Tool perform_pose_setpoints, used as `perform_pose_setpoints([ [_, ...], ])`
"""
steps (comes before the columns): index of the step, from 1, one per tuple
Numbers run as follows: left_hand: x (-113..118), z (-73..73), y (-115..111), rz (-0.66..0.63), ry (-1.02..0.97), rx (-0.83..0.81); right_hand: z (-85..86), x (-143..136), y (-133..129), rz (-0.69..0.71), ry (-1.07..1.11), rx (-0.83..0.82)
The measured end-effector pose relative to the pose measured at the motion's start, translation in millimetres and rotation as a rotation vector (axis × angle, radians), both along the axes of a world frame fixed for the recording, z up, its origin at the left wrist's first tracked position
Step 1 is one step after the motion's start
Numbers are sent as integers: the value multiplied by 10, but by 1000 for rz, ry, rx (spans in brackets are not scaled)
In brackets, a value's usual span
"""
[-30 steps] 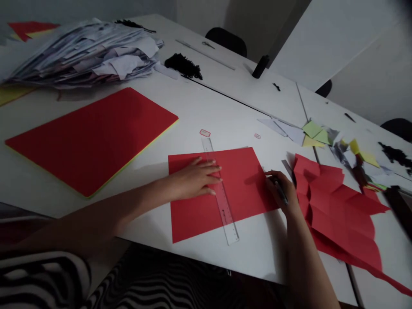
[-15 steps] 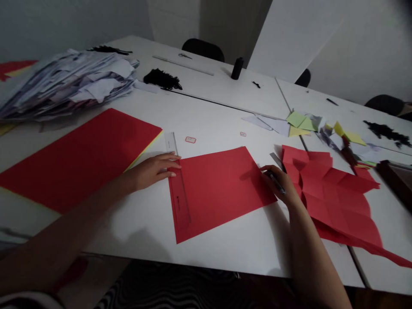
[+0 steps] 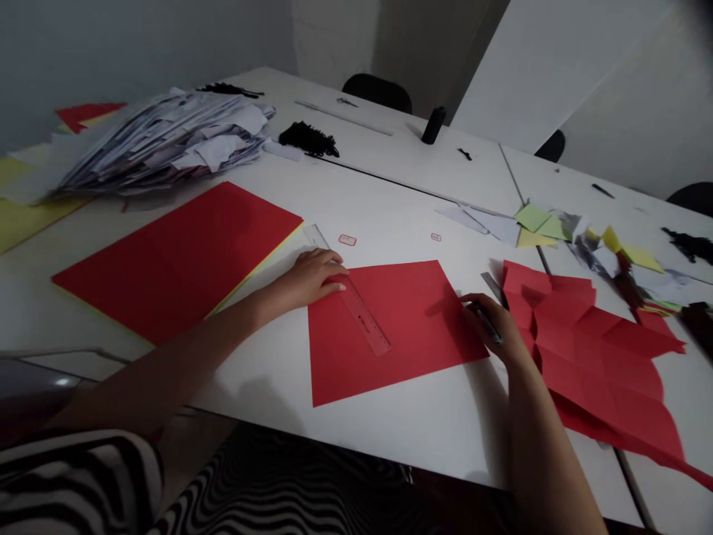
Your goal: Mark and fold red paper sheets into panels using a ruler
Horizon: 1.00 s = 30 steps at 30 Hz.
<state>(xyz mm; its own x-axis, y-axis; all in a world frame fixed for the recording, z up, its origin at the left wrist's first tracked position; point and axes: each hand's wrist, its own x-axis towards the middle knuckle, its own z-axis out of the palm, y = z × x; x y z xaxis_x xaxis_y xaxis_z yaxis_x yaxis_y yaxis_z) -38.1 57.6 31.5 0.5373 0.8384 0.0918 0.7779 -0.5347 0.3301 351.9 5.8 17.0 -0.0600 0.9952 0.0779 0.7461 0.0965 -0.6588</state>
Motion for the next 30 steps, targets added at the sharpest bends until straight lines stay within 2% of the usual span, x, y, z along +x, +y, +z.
perform_pose_setpoints([
  [3, 100, -48, -27, 14, 6, 63, 27, 2, 6, 65, 17, -13],
  [8, 386, -97, -71, -51, 13, 135, 167, -7, 17, 213, 67, -60],
  [11, 572, -90, -62, -45, 22, 166, 282, -22, -8, 249, 92, -177],
  [13, 663, -70, -59, -28, 41, 181, 344, -39, -34, 223, 106, -199],
  [15, 710, -48, -81, -31, 63, 185, 368, -52, -45, 129, 93, -107],
  [19, 672, -51, -226, -57, 44, 149, 273, -58, 20, -37, -48, 93],
  [24, 519, -160, -395, -42, 24, 110, 107, -109, 96, 24, -85, 86],
  [30, 398, -134, -409, -46, -29, 44, 120, -156, 68, 39, -133, 86],
])
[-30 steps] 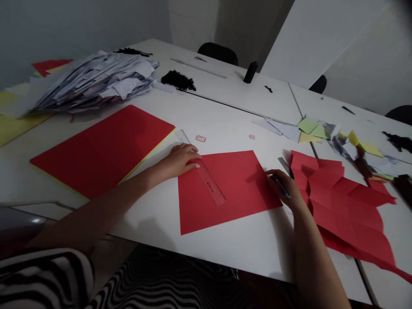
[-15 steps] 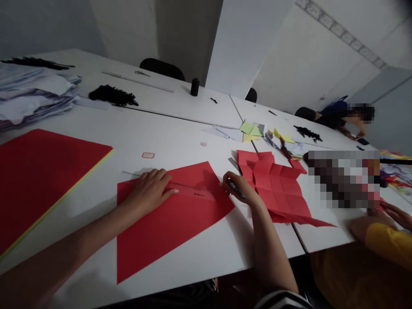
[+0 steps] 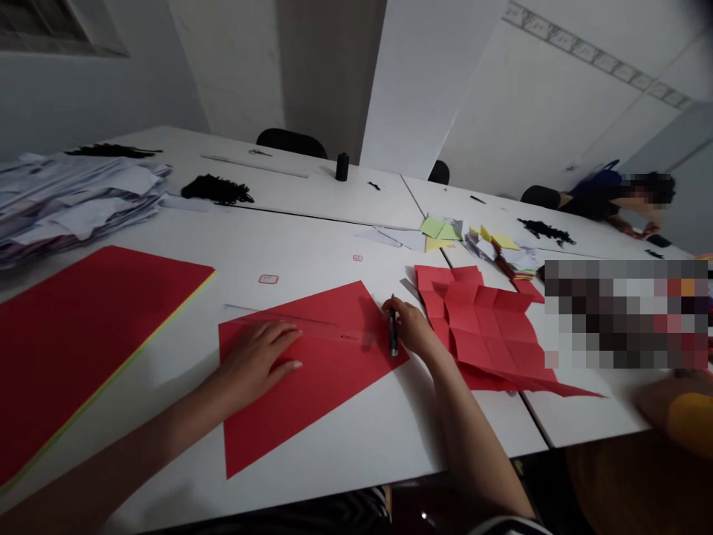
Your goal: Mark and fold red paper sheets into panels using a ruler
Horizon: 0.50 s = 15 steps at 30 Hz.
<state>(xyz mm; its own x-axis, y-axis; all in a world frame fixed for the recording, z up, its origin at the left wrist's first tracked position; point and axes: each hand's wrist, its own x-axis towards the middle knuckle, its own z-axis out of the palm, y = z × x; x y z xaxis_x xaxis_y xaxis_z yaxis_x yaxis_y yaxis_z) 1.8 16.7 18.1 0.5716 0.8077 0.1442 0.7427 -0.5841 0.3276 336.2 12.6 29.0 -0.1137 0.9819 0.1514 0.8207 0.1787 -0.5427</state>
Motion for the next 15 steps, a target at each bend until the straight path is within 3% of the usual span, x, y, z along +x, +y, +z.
perform_pose_setpoints([
  [4, -168, 52, -19, -42, -5, -63, 8, -1, -2, 18, -43, 9],
  [12, -765, 72, -11, -95, 28, -106, -136, 197, 74, 3, -158, 29],
  [15, -790, 59, -25, -56, -27, -77, -144, 204, 80, -60, -188, 47],
])
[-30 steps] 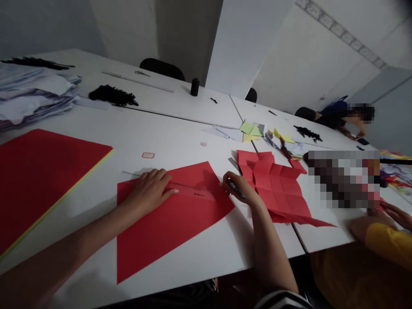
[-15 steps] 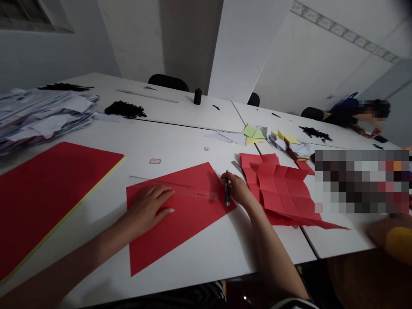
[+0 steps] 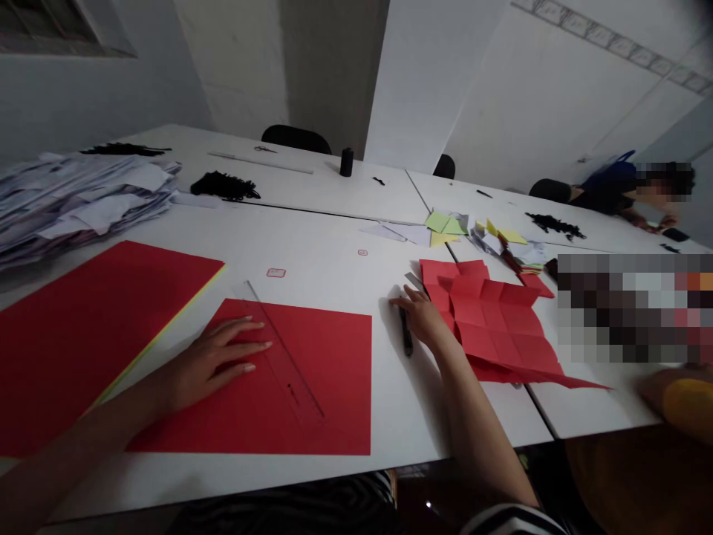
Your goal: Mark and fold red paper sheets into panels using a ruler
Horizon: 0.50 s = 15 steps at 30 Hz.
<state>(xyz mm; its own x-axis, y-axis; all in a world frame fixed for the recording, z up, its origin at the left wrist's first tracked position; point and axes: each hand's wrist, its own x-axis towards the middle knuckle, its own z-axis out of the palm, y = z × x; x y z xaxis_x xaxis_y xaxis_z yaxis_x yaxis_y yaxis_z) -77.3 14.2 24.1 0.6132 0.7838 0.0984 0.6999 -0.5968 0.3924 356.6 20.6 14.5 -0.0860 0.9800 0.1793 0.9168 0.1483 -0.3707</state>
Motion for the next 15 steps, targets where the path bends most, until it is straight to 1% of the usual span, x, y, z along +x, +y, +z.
perform_pose_setpoints([
  [2, 98, -5, -10, 57, -31, 12, 45, -86, -33, -24, -17, 45],
  [3, 170, -6, -10, 96, -30, 23, 79, -161, -66, -7, -20, 58],
  [5, 327, -9, 6, 207, 13, 78, 146, -358, -167, 95, -21, 33],
  [7, 460, -23, 44, 295, 85, 143, 187, -573, -299, 226, -53, -67],
  [8, 510, -35, 65, 317, 120, 149, 193, -668, -364, 244, -98, -111],
  [9, 550, -49, 84, 323, 145, 143, 190, -747, -420, 231, -141, -136],
  [11, 622, -77, 105, 287, 158, 107, 167, -846, -484, 207, -196, -160],
  [13, 712, -98, 98, 213, 125, 79, 138, -880, -466, 206, -210, -166],
  [15, 841, -106, 69, 121, 91, 60, 121, -882, -375, 229, -204, -173],
])
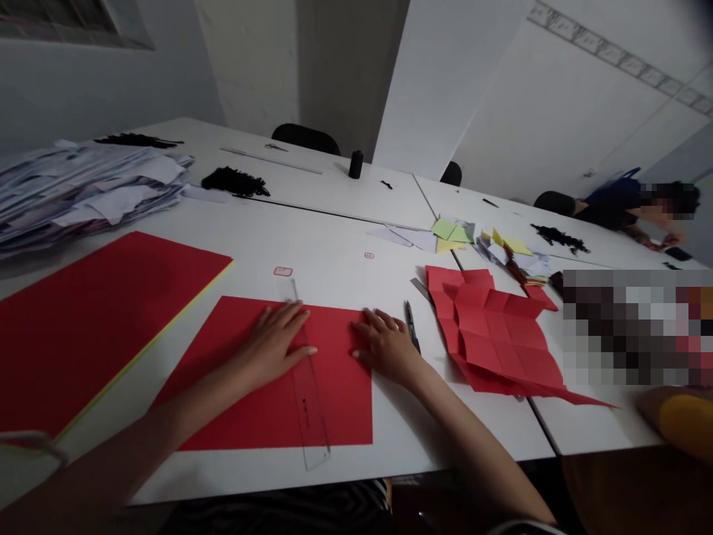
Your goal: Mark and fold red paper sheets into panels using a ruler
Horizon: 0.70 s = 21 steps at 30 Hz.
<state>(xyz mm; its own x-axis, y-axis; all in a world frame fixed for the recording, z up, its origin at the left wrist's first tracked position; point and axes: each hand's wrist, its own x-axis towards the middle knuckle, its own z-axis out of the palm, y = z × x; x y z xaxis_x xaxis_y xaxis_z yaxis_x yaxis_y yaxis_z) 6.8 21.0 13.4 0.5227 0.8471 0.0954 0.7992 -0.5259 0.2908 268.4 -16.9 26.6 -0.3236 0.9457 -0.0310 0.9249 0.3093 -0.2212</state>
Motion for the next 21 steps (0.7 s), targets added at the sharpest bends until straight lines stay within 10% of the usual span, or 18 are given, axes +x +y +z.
perform_pose_setpoints([
  [7, 393, 1, -16, -185, -54, -66, -8, -76, 353, 24, -2, -8],
  [21, 165, -21, 124, -135, 6, 27, -222, -14, 273, 0, 112, 194],
])
